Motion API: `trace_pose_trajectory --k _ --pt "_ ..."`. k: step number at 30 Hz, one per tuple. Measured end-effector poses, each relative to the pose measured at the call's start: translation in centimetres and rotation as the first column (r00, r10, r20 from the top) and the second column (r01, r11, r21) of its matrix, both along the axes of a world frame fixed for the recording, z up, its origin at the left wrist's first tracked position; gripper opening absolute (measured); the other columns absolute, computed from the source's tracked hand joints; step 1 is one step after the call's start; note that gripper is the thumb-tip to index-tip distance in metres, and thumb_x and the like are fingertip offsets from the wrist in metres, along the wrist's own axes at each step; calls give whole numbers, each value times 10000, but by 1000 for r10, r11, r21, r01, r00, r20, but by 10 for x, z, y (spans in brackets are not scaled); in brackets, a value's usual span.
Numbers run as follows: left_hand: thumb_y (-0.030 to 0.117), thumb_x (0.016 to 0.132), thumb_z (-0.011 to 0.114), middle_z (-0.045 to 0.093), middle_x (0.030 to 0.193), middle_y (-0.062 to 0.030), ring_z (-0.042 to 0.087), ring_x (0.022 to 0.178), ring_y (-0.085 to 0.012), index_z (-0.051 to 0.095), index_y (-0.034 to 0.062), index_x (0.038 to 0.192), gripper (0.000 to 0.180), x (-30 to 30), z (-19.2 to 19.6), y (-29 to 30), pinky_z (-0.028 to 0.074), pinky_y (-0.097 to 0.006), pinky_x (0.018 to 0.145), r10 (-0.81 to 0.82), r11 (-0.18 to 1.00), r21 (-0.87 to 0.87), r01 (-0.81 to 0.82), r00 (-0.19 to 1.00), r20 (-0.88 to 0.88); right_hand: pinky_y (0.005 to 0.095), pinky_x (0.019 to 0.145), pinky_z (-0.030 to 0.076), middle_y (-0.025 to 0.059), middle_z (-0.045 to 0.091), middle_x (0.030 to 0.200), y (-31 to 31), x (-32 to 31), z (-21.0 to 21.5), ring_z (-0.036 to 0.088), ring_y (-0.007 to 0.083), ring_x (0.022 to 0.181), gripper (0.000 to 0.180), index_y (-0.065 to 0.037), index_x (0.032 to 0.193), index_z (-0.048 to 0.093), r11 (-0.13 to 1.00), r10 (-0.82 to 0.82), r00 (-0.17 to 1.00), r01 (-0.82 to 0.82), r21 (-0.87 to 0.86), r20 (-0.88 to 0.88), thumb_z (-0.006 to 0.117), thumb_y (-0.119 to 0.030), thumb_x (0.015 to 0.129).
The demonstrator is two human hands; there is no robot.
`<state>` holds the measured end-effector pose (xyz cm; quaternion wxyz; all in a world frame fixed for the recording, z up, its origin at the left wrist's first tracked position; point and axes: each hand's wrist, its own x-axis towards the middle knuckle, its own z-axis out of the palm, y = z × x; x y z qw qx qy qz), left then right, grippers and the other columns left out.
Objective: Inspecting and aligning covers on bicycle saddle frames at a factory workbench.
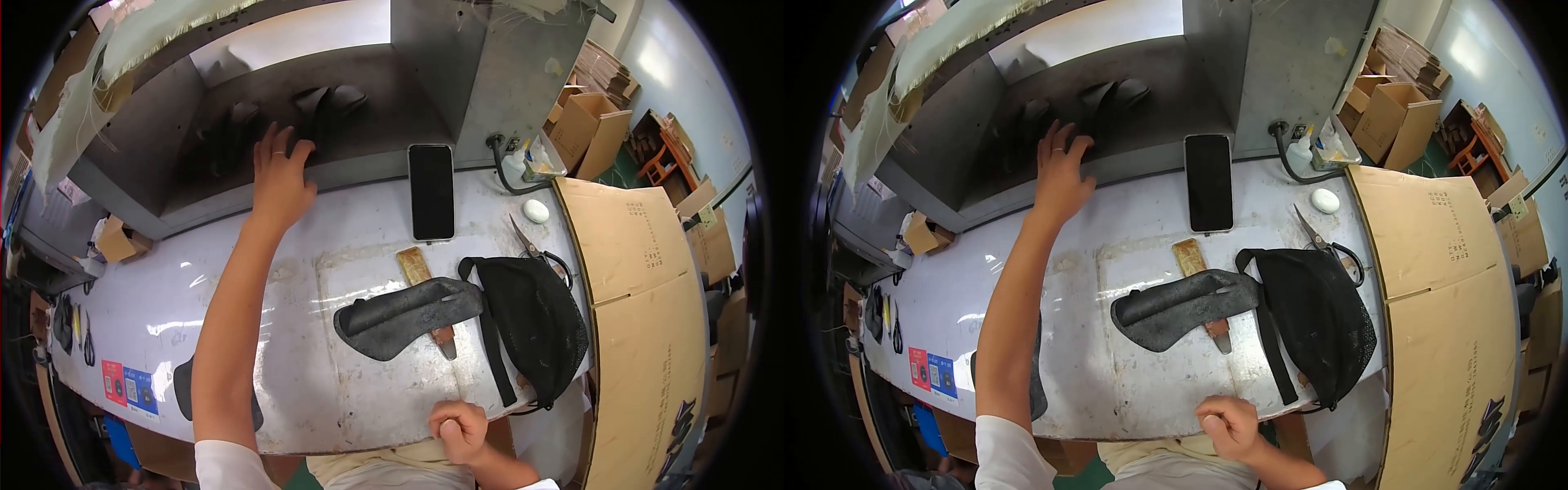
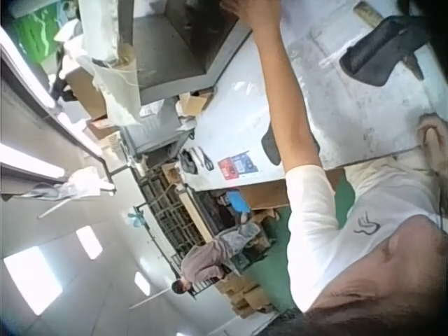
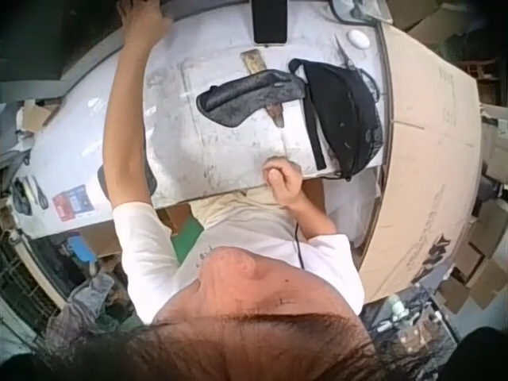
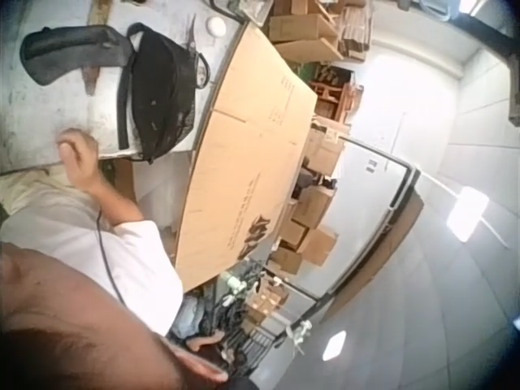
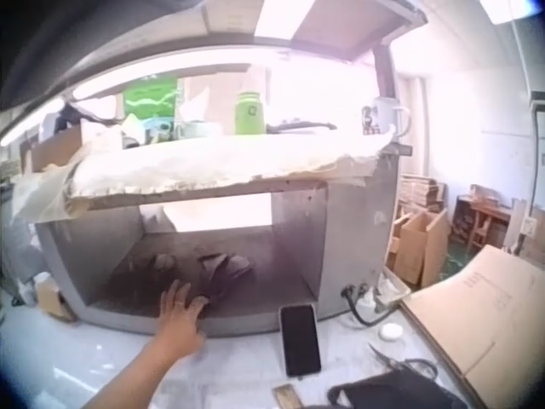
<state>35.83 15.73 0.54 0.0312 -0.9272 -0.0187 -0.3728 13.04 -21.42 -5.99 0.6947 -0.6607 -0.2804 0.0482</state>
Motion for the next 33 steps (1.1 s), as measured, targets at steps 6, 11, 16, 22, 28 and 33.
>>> trace_pose_trajectory --k 6,11,16,22,28,33 --pt "-79 653 716 559 1218 -141 500 1213 -377 562 63 941 356 -74 36 -3 422 -462 1010 -383 924 -58 379 920 -81 261 469 393 58 542 592 3 -2 2 495 120 495 298 26 905 569 1000 8 1000 -8 4 27 494 -242 1011" --pt "-43 791 722 593 1118 -118 567 1084 -216 499 40 1116 403 -191 72 -57 475 -331 911 -219 322 -603 730 677 703 254 477 397 60 552 595 -1 -5 3 499 111 502 312 26 865 576 999 -27 998 25 -48 -48 477 -230 1015" --pt "2 821 740 620 975 -54 595 892 -113 550 -3 1106 342 -290 71 -95 503 -266 800 -375 -97 -968 233 892 253 218 546 424 43 595 726 12 -11 17 520 65 602 163 19 926 601 993 27 925 19 116 -379 556 -129 976" --pt "80 836 762 624 891 -11 587 792 -53 597 -12 1025 268 -331 24 -132 500 -208 652 -666 -189 -929 -319 736 -117 248 578 448 43 587 727 58 -10 76 544 98 626 190 -4 898 564 958 246 949 -269 -101 -195 669 -161 913" --pt "114 843 760 629 825 7 561 735 -39 638 -18 993 235 -352 4 -142 471 -209 617 -689 -181 -903 -390 705 -166 277 519 409 28 543 606 59 -5 64 503 104 554 307 -25 783 558 792 496 775 -589 -162 -391 686 -274 909" --pt "134 837 768 630 721 24 528 675 -22 678 -21 889 186 -361 -1 -143 423 -199 568 -692 -64 -962 -266 706 -149 236 460 379 -17 508 556 55 -4 64 467 57 493 390 -32 681 553 704 558 627 -705 -91 -543 634 -303 949"
